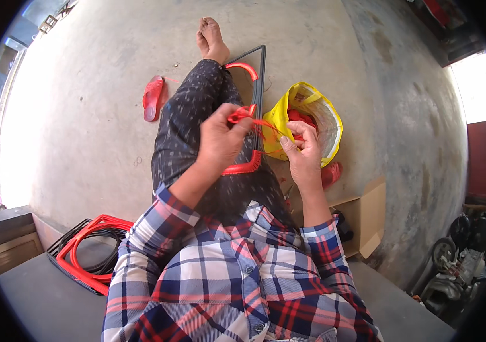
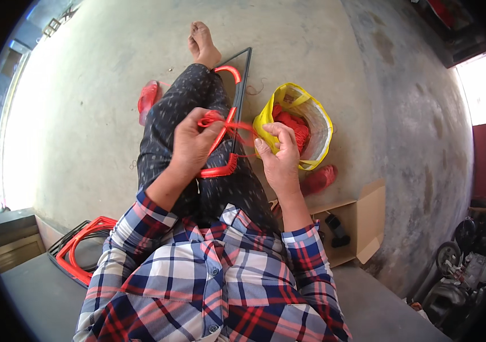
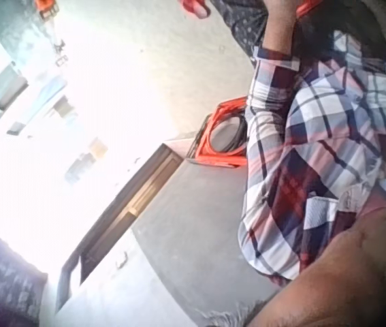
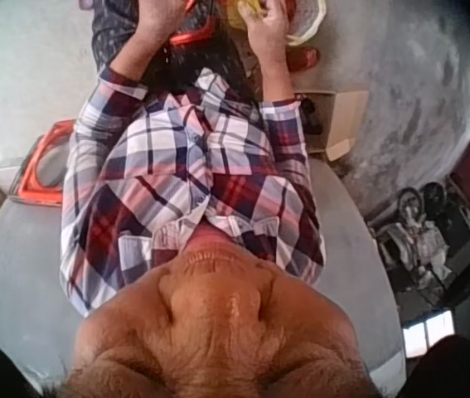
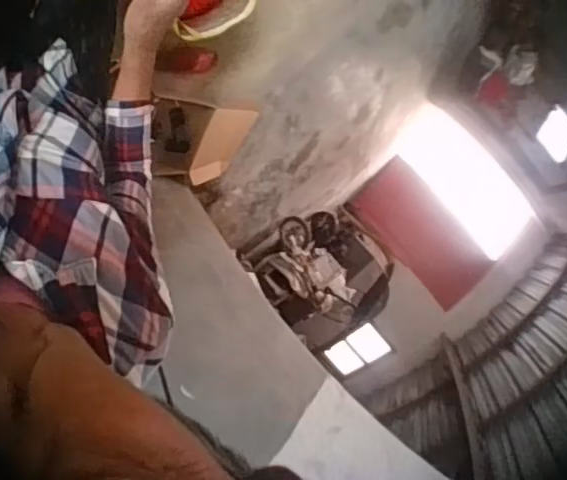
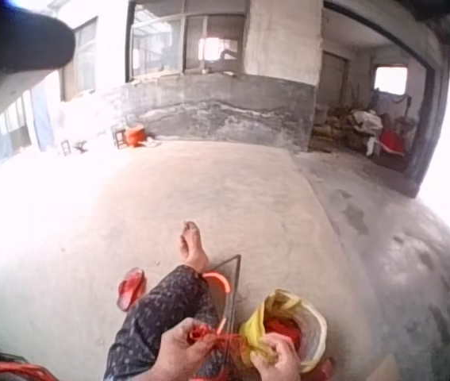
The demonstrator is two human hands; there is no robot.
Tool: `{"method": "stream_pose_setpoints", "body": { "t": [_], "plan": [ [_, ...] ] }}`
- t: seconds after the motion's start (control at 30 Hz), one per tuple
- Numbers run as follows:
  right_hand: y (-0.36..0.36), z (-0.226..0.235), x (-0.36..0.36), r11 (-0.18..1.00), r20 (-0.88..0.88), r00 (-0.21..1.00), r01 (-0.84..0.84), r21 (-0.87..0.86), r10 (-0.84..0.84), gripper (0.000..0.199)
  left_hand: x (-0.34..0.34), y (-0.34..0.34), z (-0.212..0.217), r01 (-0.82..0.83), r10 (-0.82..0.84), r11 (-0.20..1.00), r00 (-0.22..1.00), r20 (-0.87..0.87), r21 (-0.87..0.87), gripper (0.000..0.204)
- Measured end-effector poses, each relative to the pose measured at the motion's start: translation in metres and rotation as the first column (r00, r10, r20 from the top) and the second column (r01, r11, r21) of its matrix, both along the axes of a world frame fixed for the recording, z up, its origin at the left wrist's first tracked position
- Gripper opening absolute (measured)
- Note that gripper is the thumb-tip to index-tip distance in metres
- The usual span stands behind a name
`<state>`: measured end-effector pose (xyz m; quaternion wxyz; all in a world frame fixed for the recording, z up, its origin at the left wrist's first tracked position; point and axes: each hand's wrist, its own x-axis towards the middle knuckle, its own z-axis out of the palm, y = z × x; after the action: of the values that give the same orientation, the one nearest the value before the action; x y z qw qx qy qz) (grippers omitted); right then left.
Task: The person sits on the floor and wraps a red cord around a black cable using a rectangular metal frame as a guide. They pull the cord from a yellow bag and repeatedly loop it around the cable, securing it in place.
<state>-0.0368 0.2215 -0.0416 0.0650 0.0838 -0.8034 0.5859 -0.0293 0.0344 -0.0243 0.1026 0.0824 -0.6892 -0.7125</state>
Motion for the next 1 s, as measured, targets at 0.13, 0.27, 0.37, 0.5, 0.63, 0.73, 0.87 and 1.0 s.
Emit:
{"method": "stream_pose_setpoints", "body": {
  "t": [0.13, 0.27, 0.37, 0.5, 0.63, 0.73, 0.87, 1.0],
  "plan": [
    [-0.007, -0.022, 0.004, 0.977, -0.006, 0.987, -0.159, 0.145, 0.161, 0.015, 0.011, -0.025, -0.016, 0.007, -0.083, 0.793, 0.992, -0.096, -0.609, 0.013],
    [-0.022, -0.043, 0.007, 0.951, 0.051, 0.973, -0.23, 0.208, 0.224, 0.021, 0.028, -0.008, -0.032, 0.418, -0.321, 0.842, 0.897, 0.305, -0.342, 0.025],
    [-0.016, -0.05, 0.008, 0.964, 0.068, 0.974, -0.226, 0.138, 0.218, 0.019, 0.029, -0.008, -0.039, 0.298, -0.285, 0.954, 0.909, 0.303, 0.004, 0.026],
    [0.011, -0.025, 0.001, 0.993, 0.095, 0.989, -0.112, -0.035, 0.115, 0.013, 0.031, -0.007, -0.024, 0.355, -0.371, 0.928, 0.835, 0.406, 0.118, 0.022],
    [0.014, 0.051, 0.009, 0.802, 0.148, 0.923, -0.219, -0.556, 0.354, 0.022, 0.032, 0.002, -0.038, 0.416, -0.418, 0.903, 0.792, 0.444, 0.109, 0.025],
    [0.007, 0.08, 0.03, 0.693, 0.123, 0.867, -0.292, -0.659, 0.482, 0.023, 0.032, 0.003, -0.048, 0.423, -0.407, 0.903, 0.794, 0.451, 0.069, 0.023],
    [0.008, 0.103, 0.053, 0.534, 0.097, 0.869, -0.207, -0.82, 0.485, 0.023, 0.032, 0.005, -0.048, 0.382, -0.376, 0.921, 0.809, 0.453, 0.082, 0.021],
    [0.004, 0.127, 0.08, 0.563, 0.136, 0.899, -0.137, -0.815, 0.416, 0.022, 0.026, 0.006, -0.045, 0.395, -0.381, 0.915, 0.786, 0.486, 0.079, 0.025]
  ]
}}
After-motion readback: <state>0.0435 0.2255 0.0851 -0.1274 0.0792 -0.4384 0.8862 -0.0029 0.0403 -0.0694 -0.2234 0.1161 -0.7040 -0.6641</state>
